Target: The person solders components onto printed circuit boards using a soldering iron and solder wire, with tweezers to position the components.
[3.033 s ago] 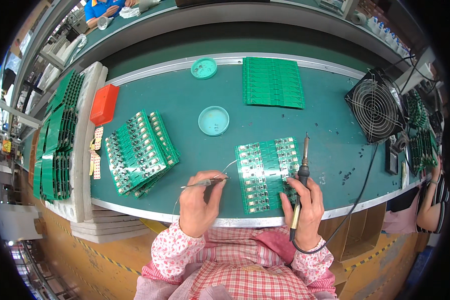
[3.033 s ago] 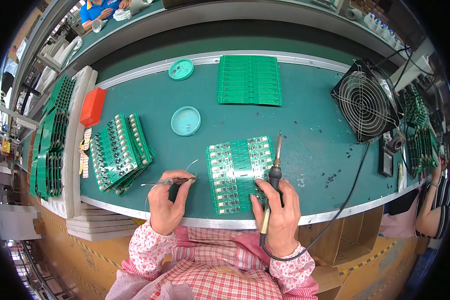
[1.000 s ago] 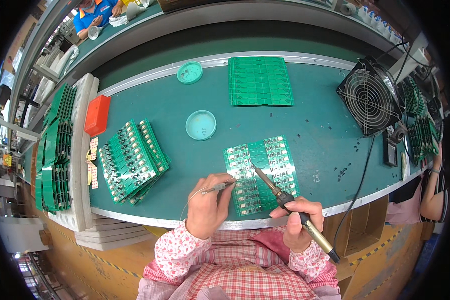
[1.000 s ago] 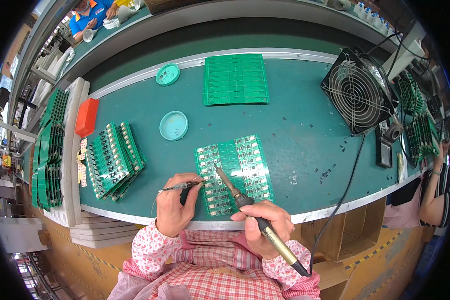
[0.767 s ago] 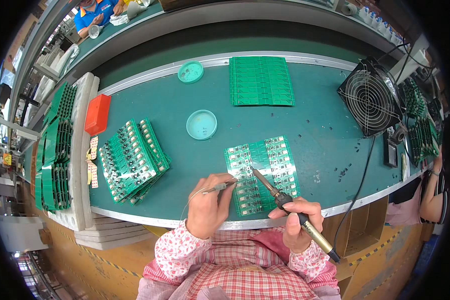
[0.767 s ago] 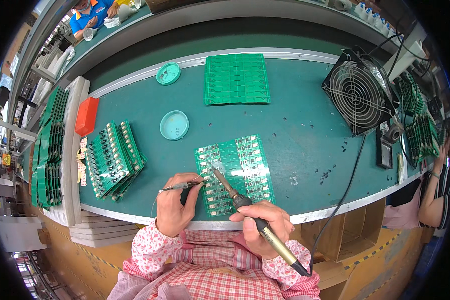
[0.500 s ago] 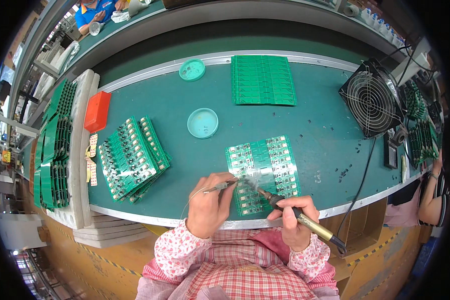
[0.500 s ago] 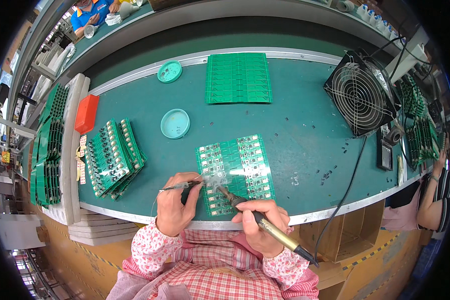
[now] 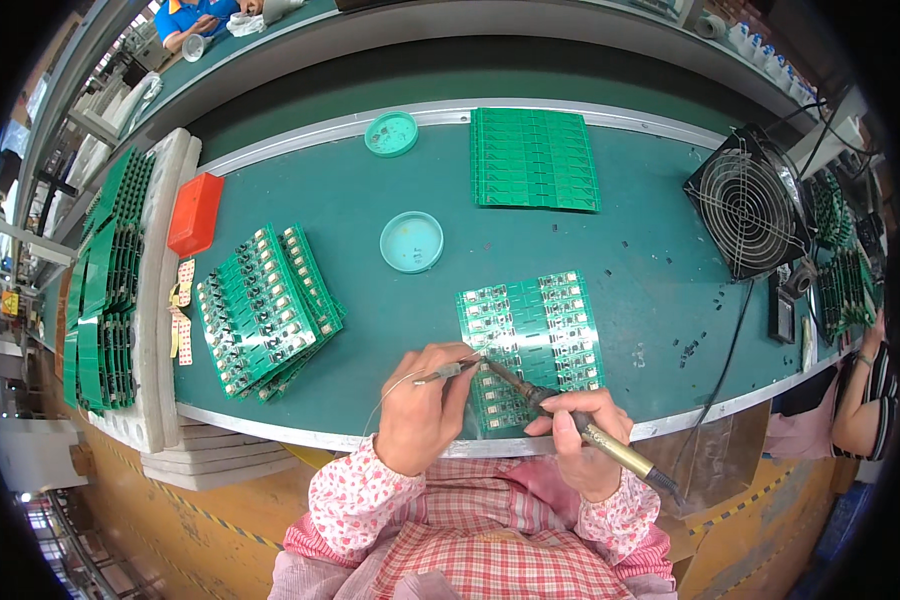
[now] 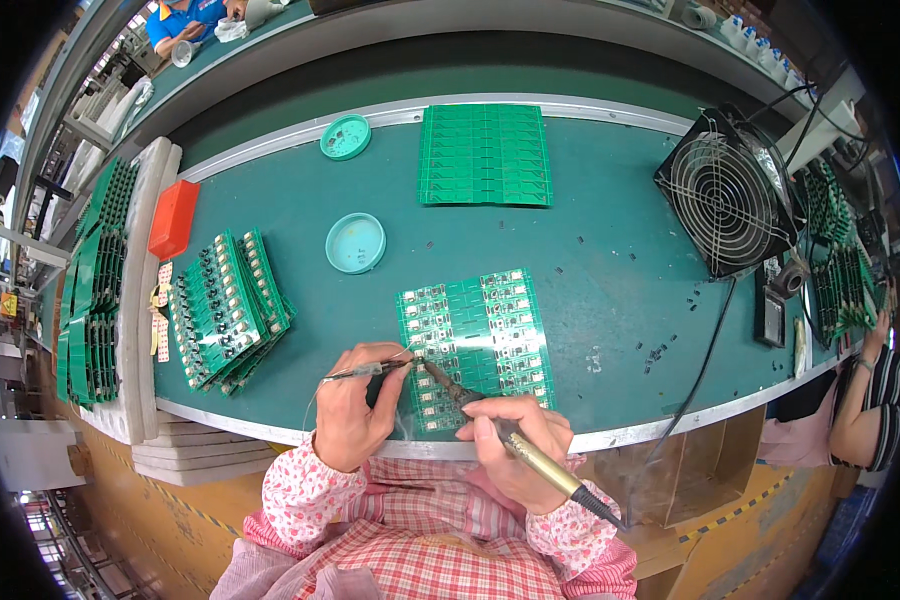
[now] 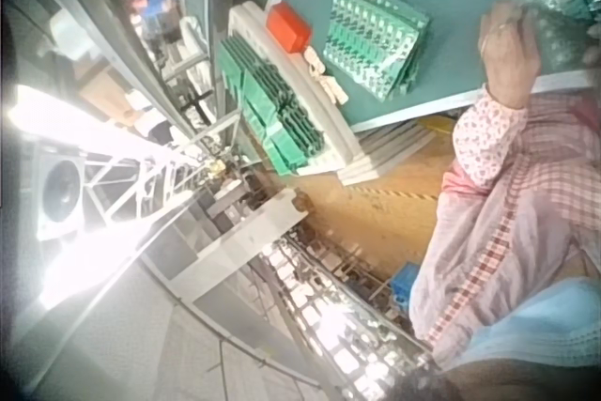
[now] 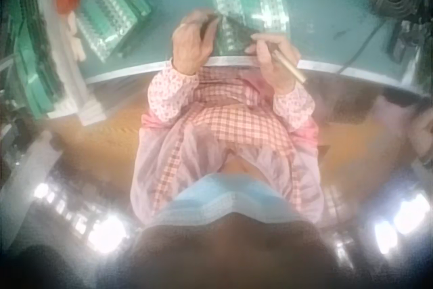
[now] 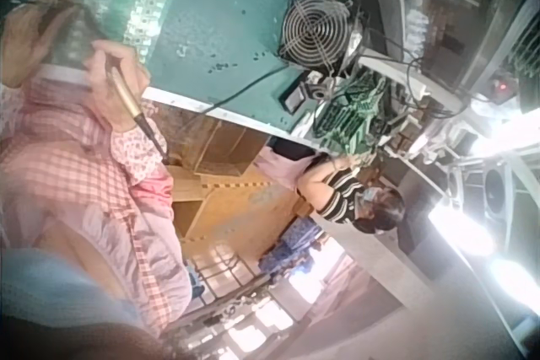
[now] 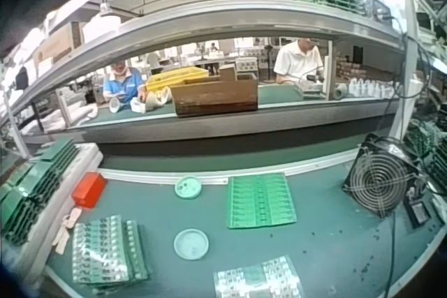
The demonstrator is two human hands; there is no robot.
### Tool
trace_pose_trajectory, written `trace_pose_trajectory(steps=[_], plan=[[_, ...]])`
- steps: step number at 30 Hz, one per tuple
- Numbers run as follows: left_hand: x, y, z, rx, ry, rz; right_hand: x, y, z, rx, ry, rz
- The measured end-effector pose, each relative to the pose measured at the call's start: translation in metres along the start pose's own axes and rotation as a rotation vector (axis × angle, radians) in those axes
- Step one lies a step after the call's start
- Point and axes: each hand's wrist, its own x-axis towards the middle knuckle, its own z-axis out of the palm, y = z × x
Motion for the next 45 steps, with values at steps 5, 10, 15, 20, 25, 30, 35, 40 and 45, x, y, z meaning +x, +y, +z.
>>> trace_pose_trajectory(steps=[5,10,15,20,25,30,35,40,45], plan=[[0.0,0.0,0.0,-0.011,0.006,-0.003,-0.002,0.001,0.003,-0.008,0.022,-0.025],[-0.001,0.0,0.001,-0.017,0.01,-0.017,0.0,0.005,0.003,-0.053,0.018,-0.128],[-0.001,0.0,0.001,-0.006,0.02,0.001,0.003,0.006,0.002,-0.104,-0.031,-0.251],[-0.001,0.0,0.002,0.001,0.027,0.015,0.001,0.003,0.005,-0.074,0.013,-0.189],[-0.001,0.0,0.001,0.012,0.006,-0.001,0.003,0.004,0.003,-0.12,-0.011,-0.232],[0.0,0.0,0.001,0.013,0.01,0.013,-0.005,0.005,0.0,-0.074,0.068,-0.194],[0.0,0.0,0.001,0.011,0.009,0.014,-0.013,0.01,-0.005,-0.042,0.19,-0.117],[-0.001,0.001,0.002,0.016,0.009,0.01,-0.017,0.012,-0.005,-0.023,0.237,-0.08],[-0.002,0.003,-0.003,-0.01,-0.001,-0.036,-0.018,0.011,-0.005,-0.058,0.254,-0.033]])
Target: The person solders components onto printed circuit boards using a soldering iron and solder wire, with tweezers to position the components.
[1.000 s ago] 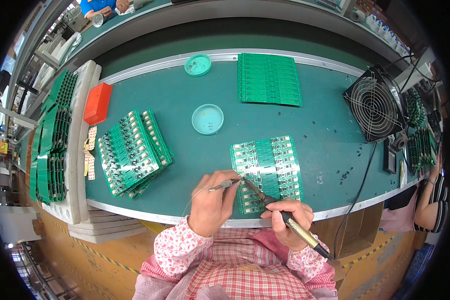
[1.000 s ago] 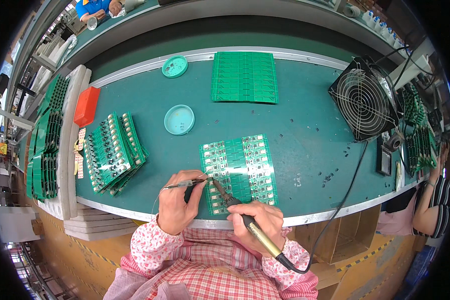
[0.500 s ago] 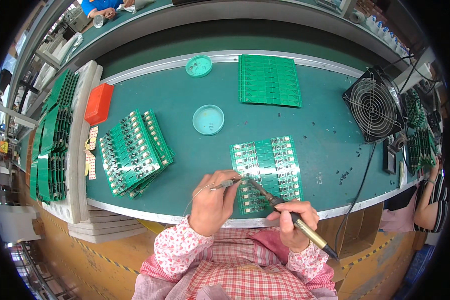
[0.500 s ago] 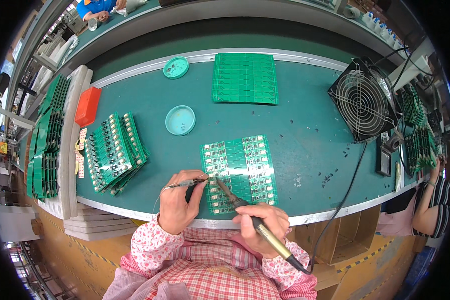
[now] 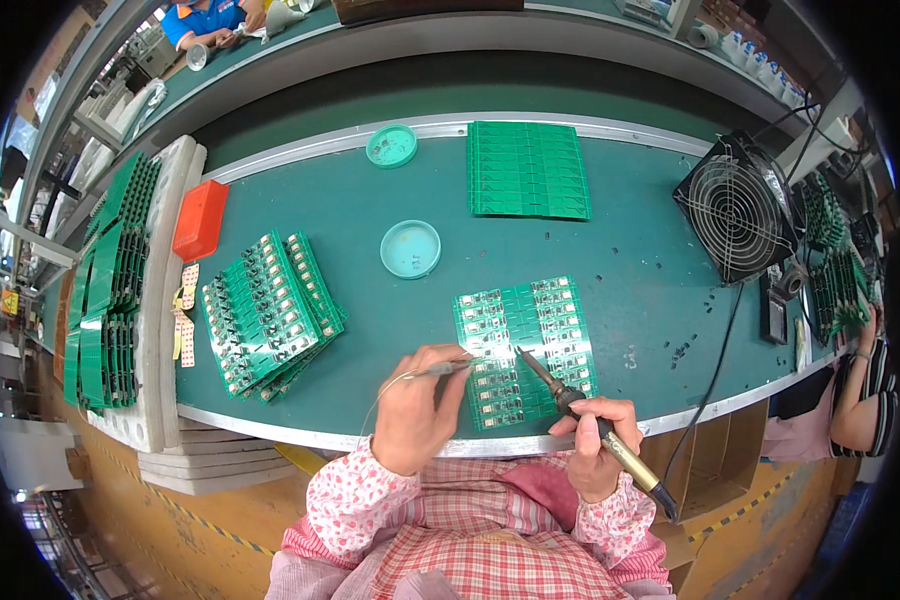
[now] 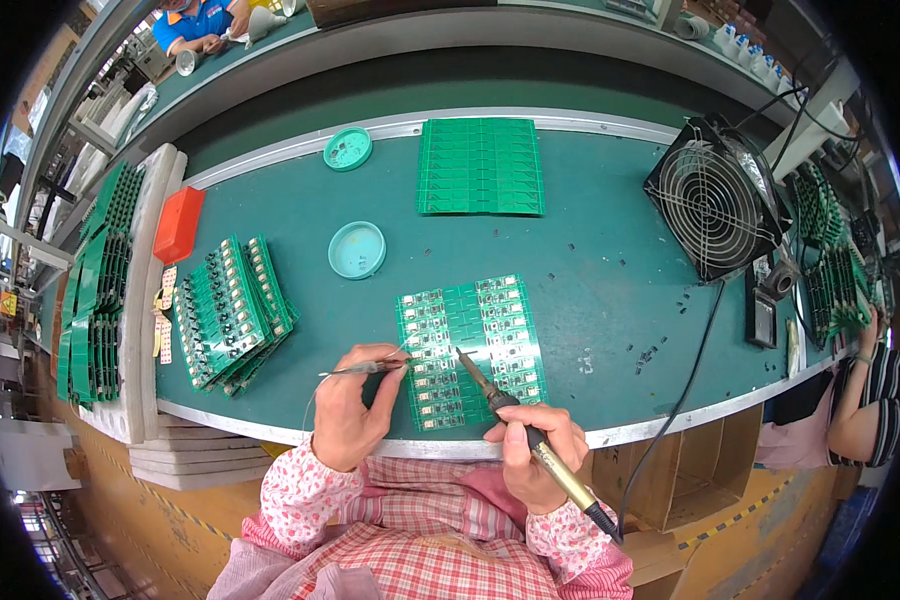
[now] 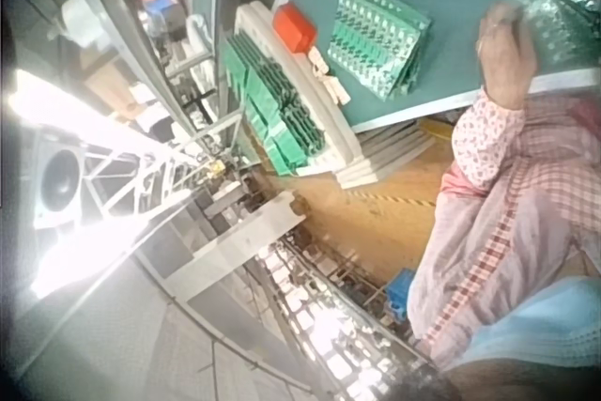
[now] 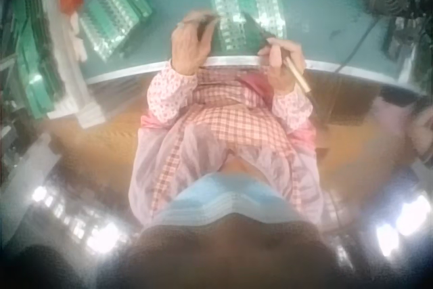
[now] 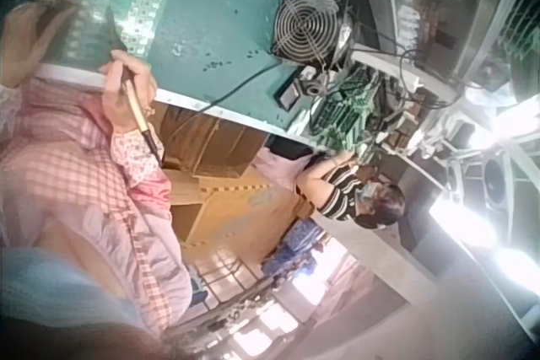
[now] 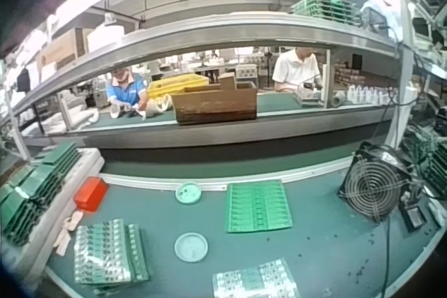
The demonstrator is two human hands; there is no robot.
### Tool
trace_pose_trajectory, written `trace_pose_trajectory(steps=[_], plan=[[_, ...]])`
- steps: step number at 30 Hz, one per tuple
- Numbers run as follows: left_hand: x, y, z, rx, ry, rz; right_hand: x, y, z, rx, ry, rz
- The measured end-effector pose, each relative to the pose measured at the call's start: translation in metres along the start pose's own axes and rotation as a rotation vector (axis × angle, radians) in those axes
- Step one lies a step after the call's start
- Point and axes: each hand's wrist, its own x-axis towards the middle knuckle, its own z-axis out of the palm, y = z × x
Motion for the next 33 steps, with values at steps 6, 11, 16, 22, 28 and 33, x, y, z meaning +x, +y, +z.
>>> trace_pose_trajectory(steps=[6,11,16,22,28,33], plan=[[-0.006,-0.006,-0.02,-0.072,0.103,-0.137,-0.001,0.002,0.0,0.034,0.026,-0.001],[-0.011,-0.014,-0.024,0.027,0.109,-0.152,-0.002,0.002,0.0,0.029,0.02,-0.008],[-0.012,-0.015,-0.019,0.066,0.123,-0.128,-0.002,0.0,0.0,0.02,0.023,0.005],[-0.012,-0.015,-0.02,0.087,0.116,-0.116,-0.003,0.002,0.001,0.016,0.032,-0.017],[-0.013,-0.015,-0.021,0.104,0.091,-0.083,-0.005,0.004,0.003,0.041,0.051,-0.003],[-0.013,-0.014,-0.02,0.057,0.105,-0.13,-0.005,0.004,0.004,0.065,0.088,0.019]])
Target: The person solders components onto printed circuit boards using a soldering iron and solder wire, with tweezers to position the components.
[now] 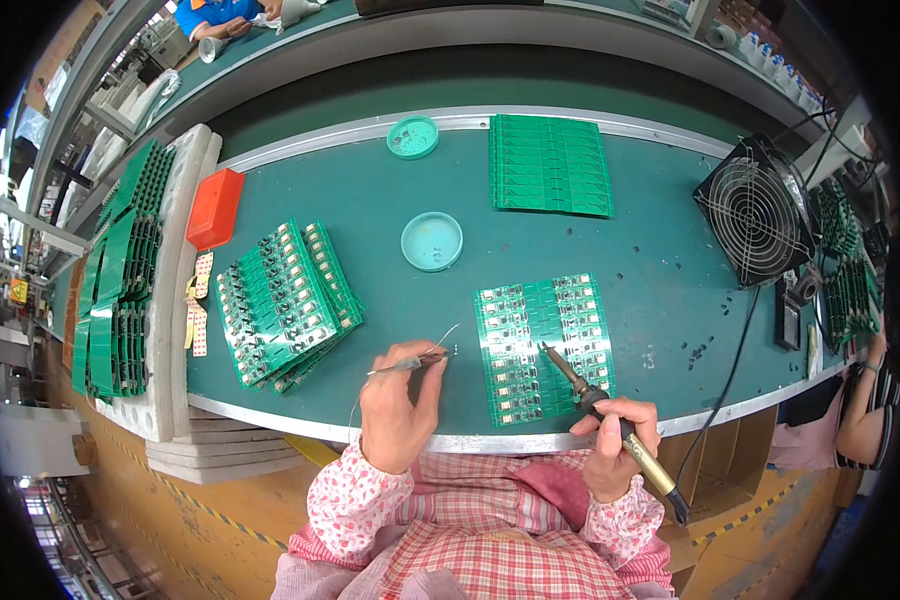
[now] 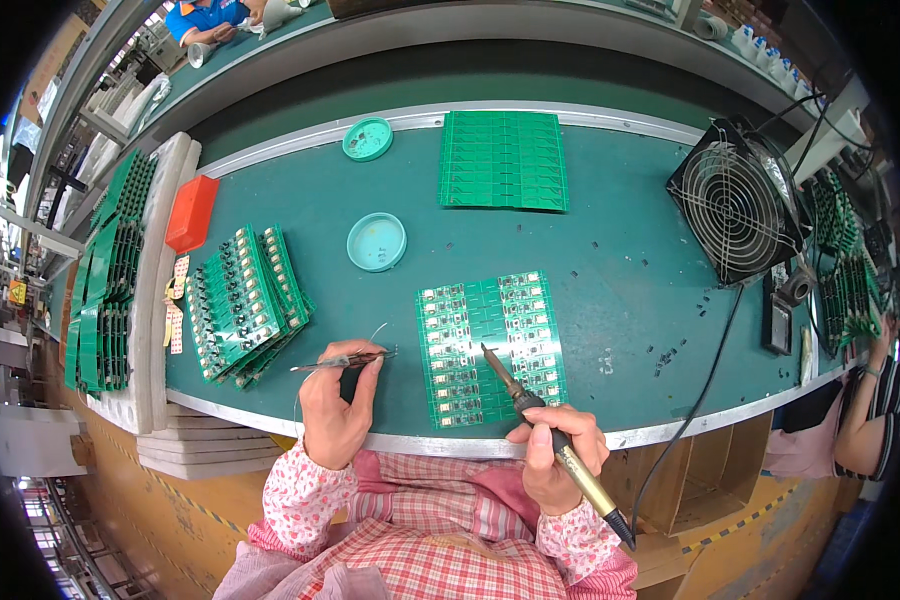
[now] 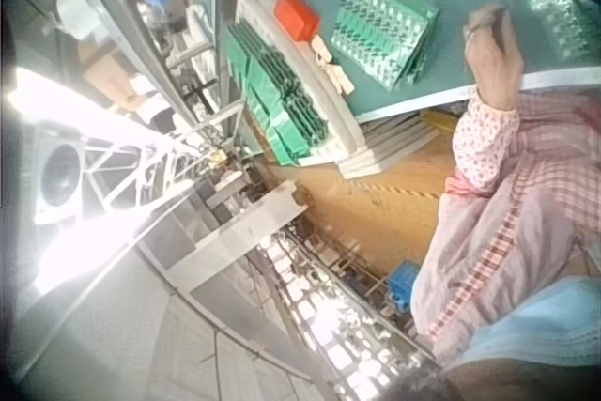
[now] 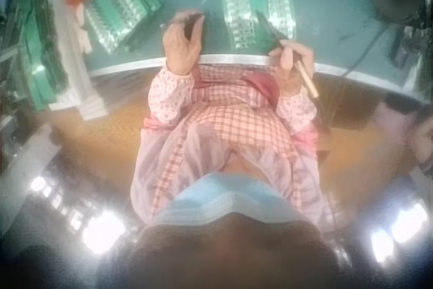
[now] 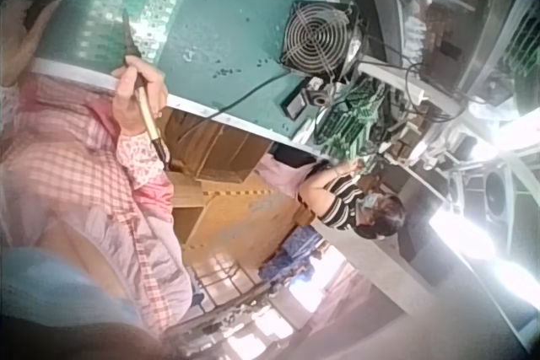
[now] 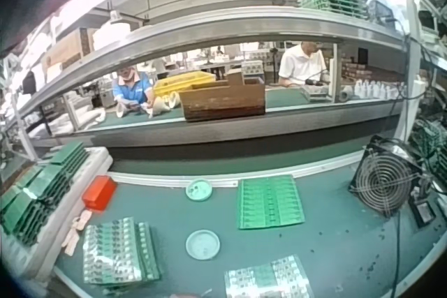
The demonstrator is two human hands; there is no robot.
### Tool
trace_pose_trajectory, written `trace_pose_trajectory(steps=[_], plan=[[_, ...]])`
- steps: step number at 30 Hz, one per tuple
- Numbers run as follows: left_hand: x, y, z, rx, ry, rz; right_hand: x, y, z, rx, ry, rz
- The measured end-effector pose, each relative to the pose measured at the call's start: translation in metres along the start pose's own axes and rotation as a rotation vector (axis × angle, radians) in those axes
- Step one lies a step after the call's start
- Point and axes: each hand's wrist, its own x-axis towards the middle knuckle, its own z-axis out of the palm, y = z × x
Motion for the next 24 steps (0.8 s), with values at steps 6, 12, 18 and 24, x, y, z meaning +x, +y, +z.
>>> trace_pose_trajectory(steps=[6,12,18,24], plan=[[0.0002,0.0012,0.0004,0.028,-0.001,0.014,0.001,0.0013,-0.0023,-0.054,-0.03,-0.037],[-0.0002,0.0017,0.0017,0.053,0.008,0.055,0.0005,0.0008,-0.0025,-0.05,-0.029,-0.027],[-0.0001,0.0022,0.0028,0.076,0.022,0.109,0.0023,-0.0016,-0.0031,-0.057,-0.041,-0.041],[-0.0025,0.0098,0.008,-0.062,-0.034,0.096,0.0038,-0.002,-0.004,-0.069,-0.053,-0.061]])
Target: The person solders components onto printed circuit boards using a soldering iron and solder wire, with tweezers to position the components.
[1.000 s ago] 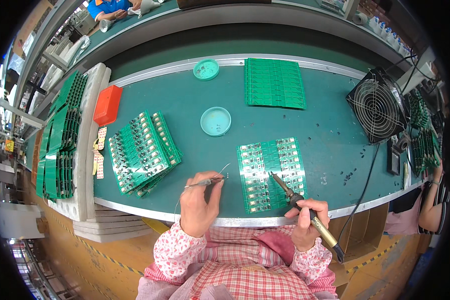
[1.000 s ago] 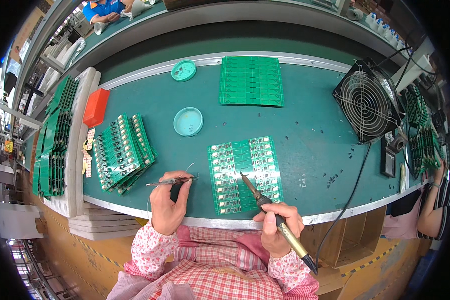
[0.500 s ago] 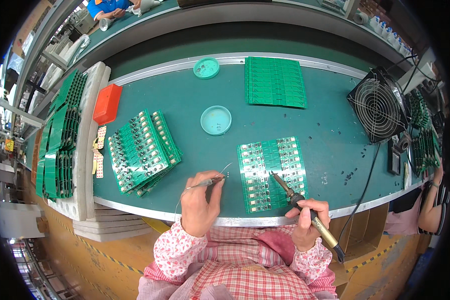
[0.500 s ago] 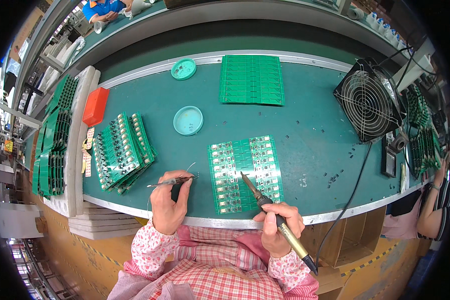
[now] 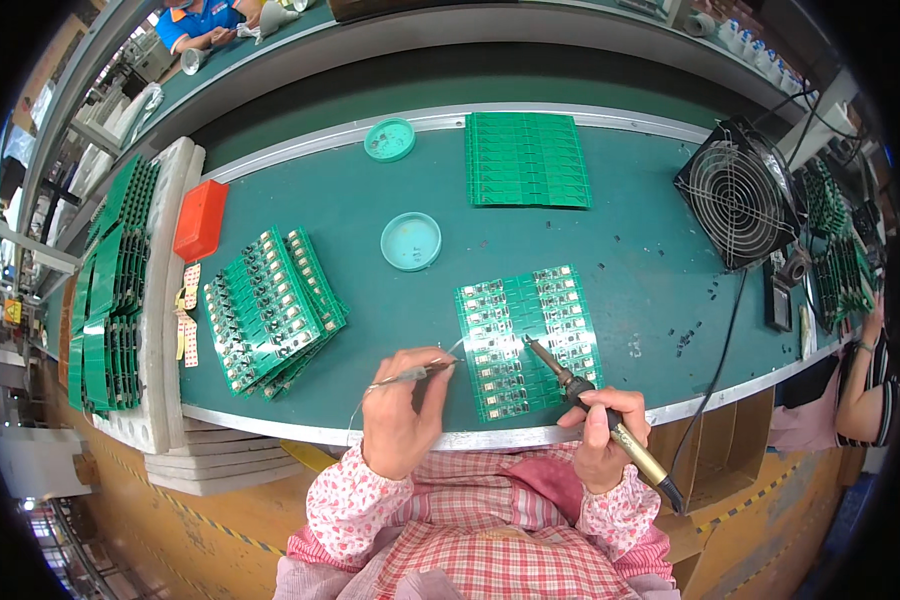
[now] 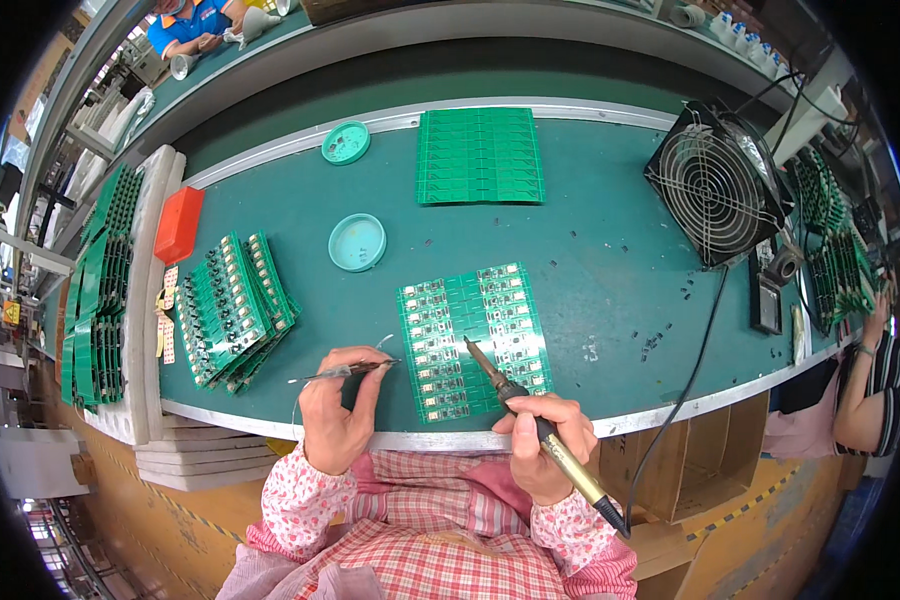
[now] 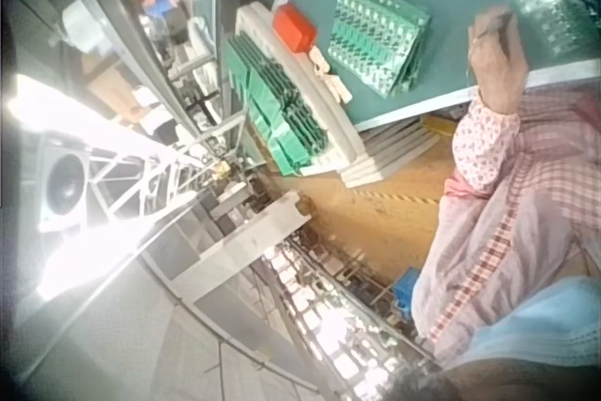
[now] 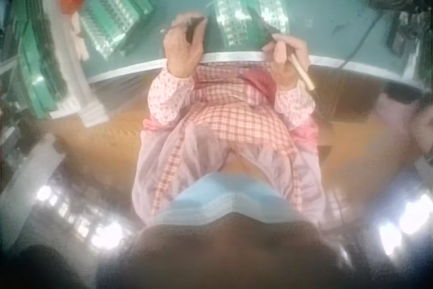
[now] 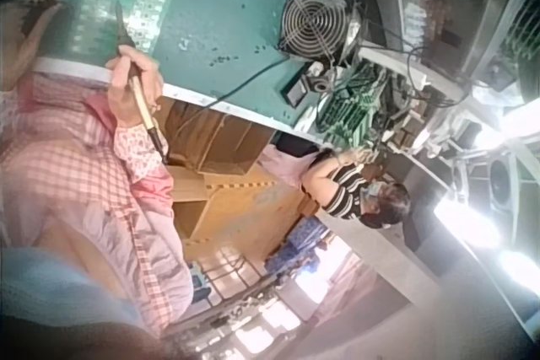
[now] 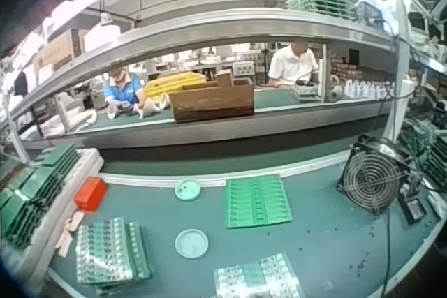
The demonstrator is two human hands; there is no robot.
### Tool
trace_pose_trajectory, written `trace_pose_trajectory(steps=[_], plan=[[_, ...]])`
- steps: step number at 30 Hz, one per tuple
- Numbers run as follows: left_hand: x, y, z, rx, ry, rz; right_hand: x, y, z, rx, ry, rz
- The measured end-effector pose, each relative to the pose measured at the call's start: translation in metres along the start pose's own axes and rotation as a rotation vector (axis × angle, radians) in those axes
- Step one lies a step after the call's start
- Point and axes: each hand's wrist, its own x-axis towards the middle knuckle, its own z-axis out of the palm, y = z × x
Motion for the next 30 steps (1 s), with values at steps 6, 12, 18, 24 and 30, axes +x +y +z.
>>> trace_pose_trajectory(steps=[6,12,18,24,30], plan=[[0.001,0.005,0.008,-0.032,-0.073,0.07,0.0,0.0,0.002,0.036,0.021,0.017],[0.003,0.005,0.011,0.0,-0.086,0.092,0.0,0.001,0.002,0.027,0.021,0.016],[0.004,0.006,0.011,0.015,-0.092,0.091,-0.001,0.002,0.001,0.011,0.012,0.023],[0.005,0.006,0.012,0.03,-0.093,0.104,-0.001,0.003,0.001,0.026,0.013,0.011],[0.004,0.005,0.013,0.054,-0.094,0.128,0.0,0.004,0.0,0.018,-0.041,-0.057]])
